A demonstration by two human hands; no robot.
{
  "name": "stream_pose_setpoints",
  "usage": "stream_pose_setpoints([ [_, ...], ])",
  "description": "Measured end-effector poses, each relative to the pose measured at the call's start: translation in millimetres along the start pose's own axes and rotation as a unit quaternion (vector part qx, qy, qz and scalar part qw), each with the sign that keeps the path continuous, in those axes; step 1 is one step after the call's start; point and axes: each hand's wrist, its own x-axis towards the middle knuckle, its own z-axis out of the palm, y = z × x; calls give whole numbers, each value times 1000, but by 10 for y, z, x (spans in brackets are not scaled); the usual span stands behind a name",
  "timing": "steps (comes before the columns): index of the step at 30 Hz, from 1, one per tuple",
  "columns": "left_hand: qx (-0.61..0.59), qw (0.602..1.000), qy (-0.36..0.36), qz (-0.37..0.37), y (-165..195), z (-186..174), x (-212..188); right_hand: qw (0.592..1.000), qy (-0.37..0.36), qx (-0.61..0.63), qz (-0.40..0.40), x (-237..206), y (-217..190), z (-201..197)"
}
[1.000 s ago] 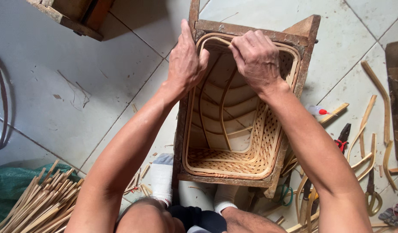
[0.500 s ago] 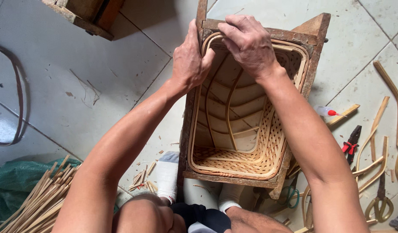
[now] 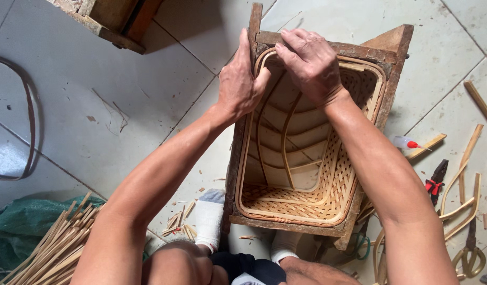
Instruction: The person sits on the floor working on a woven bamboo basket held in a wooden mold. They trim the basket rim with shears, cut a bamboo strip with a knife, fit curved bamboo ribs across the basket interior, and tap the strips into place with a hammer.
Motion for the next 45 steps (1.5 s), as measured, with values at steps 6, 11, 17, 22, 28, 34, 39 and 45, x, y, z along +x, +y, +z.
stream_pose_setpoints([
  [6, -16, 1000, -5, -9, -3, -3, 13, 999, 20, -24, 29, 83, -43, 60],
  [11, -26, 999, 35, -11, -14, 41, 10, 950, 1, 155, 270, -70, -899, -321],
  [17, -12, 999, 49, 14, -49, 94, -22, 552, -284, 554, 555, -240, -1550, -324],
  [22, -6, 999, 30, 10, -91, 110, -1, 558, -267, 564, 547, -221, -1524, -264],
  [28, 2, 1000, 18, 16, -153, 153, 2, 667, -351, 417, 507, -260, -1768, -450],
  [34, -17, 1000, 19, 5, -159, 161, 2, 864, -291, 349, 220, -844, -2587, -1098],
  [39, -16, 1000, 23, 8, -124, 160, -23, 885, -326, 301, 139, -1153, -2713, -1134],
  [45, -10, 999, 50, -4, -94, 23, -81, 880, -308, 329, 151, -899, -2660, -1243],
])
